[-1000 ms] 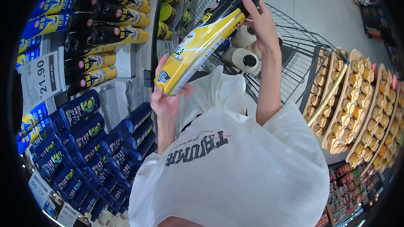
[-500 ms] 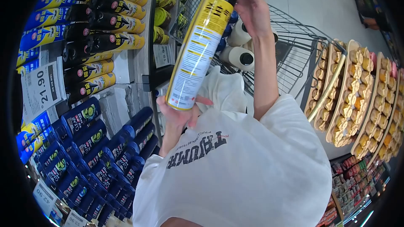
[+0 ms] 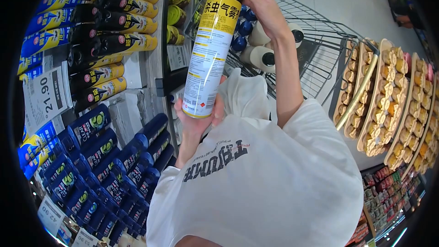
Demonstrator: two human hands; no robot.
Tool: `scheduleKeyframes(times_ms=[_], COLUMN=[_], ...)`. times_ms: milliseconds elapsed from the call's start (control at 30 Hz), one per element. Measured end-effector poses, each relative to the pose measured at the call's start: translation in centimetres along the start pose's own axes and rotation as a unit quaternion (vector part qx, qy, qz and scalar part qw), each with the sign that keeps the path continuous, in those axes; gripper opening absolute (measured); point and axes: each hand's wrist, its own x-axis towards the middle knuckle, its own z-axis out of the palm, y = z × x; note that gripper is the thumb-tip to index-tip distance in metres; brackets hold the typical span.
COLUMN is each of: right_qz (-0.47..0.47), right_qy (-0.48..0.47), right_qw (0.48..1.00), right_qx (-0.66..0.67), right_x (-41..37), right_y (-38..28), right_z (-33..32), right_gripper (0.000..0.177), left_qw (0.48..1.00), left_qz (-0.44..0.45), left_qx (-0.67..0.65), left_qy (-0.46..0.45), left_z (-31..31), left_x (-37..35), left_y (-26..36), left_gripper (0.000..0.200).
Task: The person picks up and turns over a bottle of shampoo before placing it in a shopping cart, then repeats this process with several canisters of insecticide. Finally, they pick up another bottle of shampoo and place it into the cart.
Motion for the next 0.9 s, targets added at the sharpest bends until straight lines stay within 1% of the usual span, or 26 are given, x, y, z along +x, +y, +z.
scheduleKeyframes(times_ms=[100, 200, 300, 400, 500, 600, 700, 800, 900], right_qz=[-0.045, -0.063, -0.069, -0.046, -0.011, 0.005, 0.008, 0.013, 0.013], right_qy=[-0.057, -0.065, -0.048, -0.045, -0.031, -0.023, -0.019, -0.001, -0.005], right_qw=[0.995, 0.993, 0.996, 0.998, 0.999, 1.000, 0.999, 1.000, 1.000], right_qx=[0.068, 0.077, 0.032, 0.026, 0.019, 0.010, 0.028, 0.026, 0.026], right_x=[0.2, 0.5, 0.3, 0.0, -0.1, -0.4, -0.4, -0.7, -0.8], right_y=[0.8, 1.1, 0.7, 0.2, -0.2, -0.5, -0.5, -0.6, -0.3], right_z=[-0.8, -1.1, -0.9, -0.8, -0.8, -0.9, -1.2, -1.3, -1.8], right_gripper=[0.054, 0.059, 0.058, 0.055, 0.051, 0.052, 0.051, 0.049, 0.049], left_qw=[0.999, 0.999, 0.998, 0.998, 0.997, 0.997, 0.997, 0.999, 0.998], left_qz=[0.001, 0.011, 0.024, 0.023, 0.021, 0.012, 0.020, 0.034, 0.035], left_qx=[0.000, -0.003, -0.025, -0.006, -0.017, -0.010, -0.018, -0.029, -0.035], left_qy=[0.042, 0.037, 0.046, 0.058, 0.066, 0.082, 0.073, 0.005, -0.043], left_z=[-0.1, -0.5, -0.4, -0.7, -0.6, -0.7, -0.5, -1.1, -1.5], left_x=[-0.4, -0.5, -0.5, -0.4, -0.3, -0.4, -0.2, -0.3, -0.4], left_y=[-0.5, -0.9, -1.0, -1.0, -1.2, -1.3, -1.3, -1.5, -1.6], left_gripper=[0.119, 0.113, 0.110, 0.112, 0.112, 0.112, 0.115, 0.120, 0.126])
